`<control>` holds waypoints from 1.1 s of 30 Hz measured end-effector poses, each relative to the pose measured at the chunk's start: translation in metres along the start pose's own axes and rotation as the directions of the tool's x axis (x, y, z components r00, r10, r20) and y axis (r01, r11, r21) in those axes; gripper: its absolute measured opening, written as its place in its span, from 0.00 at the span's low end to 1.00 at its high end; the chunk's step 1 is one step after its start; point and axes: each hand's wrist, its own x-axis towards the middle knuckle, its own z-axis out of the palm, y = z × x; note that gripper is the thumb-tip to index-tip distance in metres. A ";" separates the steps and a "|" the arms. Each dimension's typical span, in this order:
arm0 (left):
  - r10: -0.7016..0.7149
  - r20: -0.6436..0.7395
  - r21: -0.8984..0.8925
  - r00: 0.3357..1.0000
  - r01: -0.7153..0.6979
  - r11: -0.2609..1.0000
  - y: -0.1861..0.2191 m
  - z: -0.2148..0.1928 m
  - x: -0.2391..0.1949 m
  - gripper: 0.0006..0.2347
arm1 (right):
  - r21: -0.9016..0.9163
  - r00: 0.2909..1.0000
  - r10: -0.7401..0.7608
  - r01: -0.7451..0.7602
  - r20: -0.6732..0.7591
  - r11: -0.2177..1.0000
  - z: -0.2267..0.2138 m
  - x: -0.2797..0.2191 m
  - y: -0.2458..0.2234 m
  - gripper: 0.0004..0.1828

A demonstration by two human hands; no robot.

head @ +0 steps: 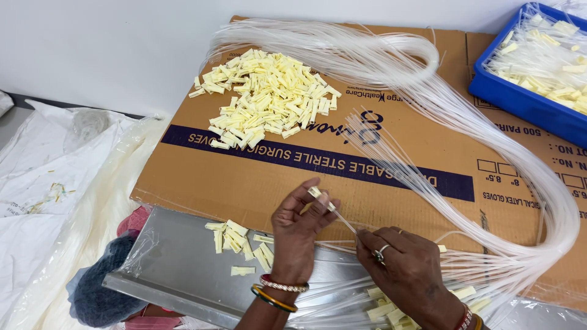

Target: The recorder is manually assembling small medical tube components by sliding yellow plastic connectors onto clear plastic tubes.

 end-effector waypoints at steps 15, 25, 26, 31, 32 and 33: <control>0.042 -0.078 0.963 0.996 0.064 0.263 0.050 -0.032 0.030 0.08 | -0.082 0.700 0.165 -0.152 0.694 0.985 -0.021 -0.066 0.153 0.15; 0.315 0.371 0.916 0.874 -0.290 -0.276 0.008 -0.062 0.218 0.09 | -0.734 0.750 0.566 -0.162 0.342 0.659 -0.040 -0.052 0.183 0.08; 0.264 0.381 0.908 0.886 -0.306 -0.285 0.011 -0.063 0.220 0.07 | -0.762 0.707 0.604 -0.144 0.368 0.632 -0.044 -0.054 0.188 0.08; 0.092 0.503 0.806 0.859 -0.428 -0.409 0.036 -0.084 0.178 0.03 | -0.765 0.652 0.624 -0.104 0.430 0.636 -0.045 -0.049 0.176 0.09; 0.028 0.462 0.804 0.886 -0.406 -0.434 0.048 -0.081 0.161 0.04 | -0.728 0.711 0.581 -0.142 0.397 0.671 -0.040 -0.044 0.171 0.09; -0.036 0.419 0.800 0.907 -0.387 -0.458 0.060 -0.076 0.145 0.06 | -0.688 0.763 0.540 -0.179 0.355 0.704 -0.036 -0.040 0.165 0.11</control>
